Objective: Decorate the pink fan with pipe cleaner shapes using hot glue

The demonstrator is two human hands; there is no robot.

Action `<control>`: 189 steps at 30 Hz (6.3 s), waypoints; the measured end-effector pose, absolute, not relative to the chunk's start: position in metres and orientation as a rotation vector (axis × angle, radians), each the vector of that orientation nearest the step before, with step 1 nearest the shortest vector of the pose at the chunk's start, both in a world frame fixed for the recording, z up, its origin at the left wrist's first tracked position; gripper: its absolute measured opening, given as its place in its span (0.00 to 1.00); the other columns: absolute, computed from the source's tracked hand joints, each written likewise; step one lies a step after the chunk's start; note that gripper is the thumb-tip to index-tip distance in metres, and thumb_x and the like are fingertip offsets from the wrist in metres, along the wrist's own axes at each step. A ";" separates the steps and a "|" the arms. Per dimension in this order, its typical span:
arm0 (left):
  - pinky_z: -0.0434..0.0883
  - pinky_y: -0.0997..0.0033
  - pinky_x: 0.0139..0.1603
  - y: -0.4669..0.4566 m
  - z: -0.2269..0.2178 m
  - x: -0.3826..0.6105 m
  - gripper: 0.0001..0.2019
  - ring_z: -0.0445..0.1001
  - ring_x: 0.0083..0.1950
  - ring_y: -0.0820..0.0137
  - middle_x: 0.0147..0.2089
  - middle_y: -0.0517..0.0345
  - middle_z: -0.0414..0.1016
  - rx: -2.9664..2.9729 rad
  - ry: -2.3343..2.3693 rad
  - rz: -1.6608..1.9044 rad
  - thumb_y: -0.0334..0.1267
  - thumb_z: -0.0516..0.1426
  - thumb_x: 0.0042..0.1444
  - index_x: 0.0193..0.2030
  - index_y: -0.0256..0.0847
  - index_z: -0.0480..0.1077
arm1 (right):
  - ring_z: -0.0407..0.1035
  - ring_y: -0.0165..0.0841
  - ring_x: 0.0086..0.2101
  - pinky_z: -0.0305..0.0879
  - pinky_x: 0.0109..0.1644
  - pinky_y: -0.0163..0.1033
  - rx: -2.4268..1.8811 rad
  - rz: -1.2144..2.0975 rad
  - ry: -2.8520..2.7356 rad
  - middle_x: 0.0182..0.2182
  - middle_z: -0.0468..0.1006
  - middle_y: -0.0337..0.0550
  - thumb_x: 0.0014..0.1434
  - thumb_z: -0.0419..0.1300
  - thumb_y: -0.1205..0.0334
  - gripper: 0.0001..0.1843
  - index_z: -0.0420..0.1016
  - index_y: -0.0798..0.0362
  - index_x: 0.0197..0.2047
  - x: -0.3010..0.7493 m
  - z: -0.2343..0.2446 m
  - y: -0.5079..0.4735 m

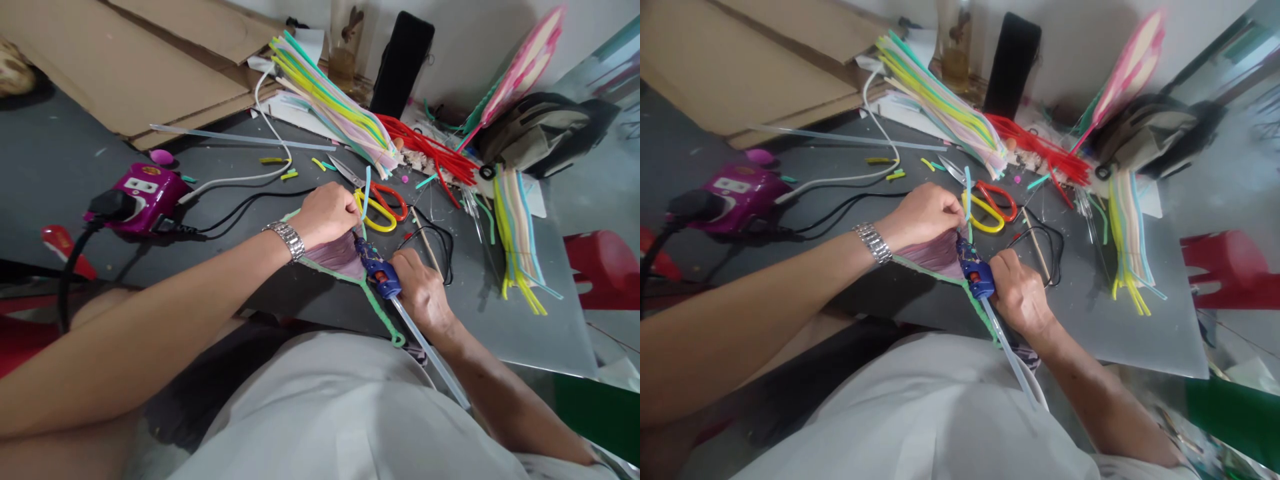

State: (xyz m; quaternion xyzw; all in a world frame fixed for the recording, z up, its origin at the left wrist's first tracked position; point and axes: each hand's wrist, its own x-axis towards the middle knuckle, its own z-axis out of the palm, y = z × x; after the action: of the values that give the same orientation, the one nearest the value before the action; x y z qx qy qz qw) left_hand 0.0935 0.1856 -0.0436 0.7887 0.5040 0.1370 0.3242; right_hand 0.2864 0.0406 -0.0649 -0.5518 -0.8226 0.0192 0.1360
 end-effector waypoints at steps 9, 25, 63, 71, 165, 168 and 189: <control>0.66 0.66 0.36 0.185 -0.042 0.093 0.09 0.77 0.33 0.66 0.30 0.53 0.83 2.068 1.308 0.366 0.27 0.61 0.52 0.26 0.40 0.81 | 0.69 0.36 0.34 0.58 0.32 0.38 -1.603 0.065 -2.387 0.37 0.73 0.47 0.63 0.54 0.71 0.06 0.65 0.50 0.37 0.287 -0.065 0.041; 0.63 0.67 0.33 0.184 -0.044 0.092 0.09 0.77 0.33 0.68 0.30 0.54 0.84 2.085 1.283 0.382 0.27 0.59 0.51 0.26 0.39 0.81 | 0.65 0.34 0.30 0.53 0.31 0.38 -1.627 0.012 -2.422 0.33 0.69 0.43 0.67 0.53 0.67 0.08 0.63 0.50 0.34 0.285 -0.063 0.042; 0.63 0.67 0.35 0.183 -0.046 0.089 0.07 0.76 0.33 0.68 0.30 0.56 0.82 2.062 1.256 0.415 0.29 0.60 0.51 0.25 0.39 0.78 | 0.66 0.35 0.32 0.55 0.30 0.38 -1.637 0.157 -2.318 0.33 0.70 0.44 0.66 0.54 0.67 0.07 0.63 0.49 0.34 0.287 -0.062 0.042; 0.63 0.67 0.34 0.184 -0.048 0.088 0.08 0.76 0.32 0.68 0.31 0.56 0.83 2.079 1.226 0.413 0.31 0.60 0.52 0.25 0.40 0.79 | 0.65 0.35 0.31 0.55 0.30 0.37 -1.648 0.184 -2.293 0.33 0.70 0.44 0.67 0.55 0.64 0.08 0.64 0.50 0.33 0.286 -0.061 0.041; 0.64 0.69 0.35 0.192 -0.050 0.072 0.05 0.72 0.32 0.70 0.31 0.57 0.80 2.172 1.105 0.547 0.31 0.62 0.50 0.32 0.39 0.82 | 0.70 0.27 0.26 0.69 0.30 0.35 -1.140 1.115 -1.065 0.31 0.80 0.35 0.49 0.73 0.63 0.09 0.79 0.50 0.34 0.231 -0.039 0.121; 0.61 0.70 0.33 0.195 -0.054 0.073 0.05 0.71 0.30 0.71 0.27 0.59 0.78 2.159 1.053 0.537 0.31 0.62 0.50 0.30 0.39 0.81 | 0.67 0.26 0.25 0.68 0.31 0.36 -1.177 1.121 -1.087 0.29 0.78 0.34 0.50 0.72 0.62 0.09 0.78 0.51 0.34 0.232 -0.038 0.112; 0.66 0.60 0.46 0.191 -0.063 0.075 0.04 0.73 0.41 0.61 0.36 0.54 0.80 2.270 1.121 0.504 0.32 0.62 0.50 0.31 0.41 0.80 | 0.81 0.35 0.31 0.78 0.32 0.37 -1.241 1.043 -0.834 0.43 0.85 0.45 0.50 0.72 0.63 0.11 0.77 0.53 0.36 0.240 -0.037 0.127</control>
State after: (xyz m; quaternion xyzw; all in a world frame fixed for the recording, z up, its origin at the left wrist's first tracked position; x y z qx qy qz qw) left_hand 0.0755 0.1907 -0.0632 0.8450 0.4175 0.1876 0.2765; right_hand 0.2396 0.1272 -0.0375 -0.5379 -0.3615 0.4521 0.6129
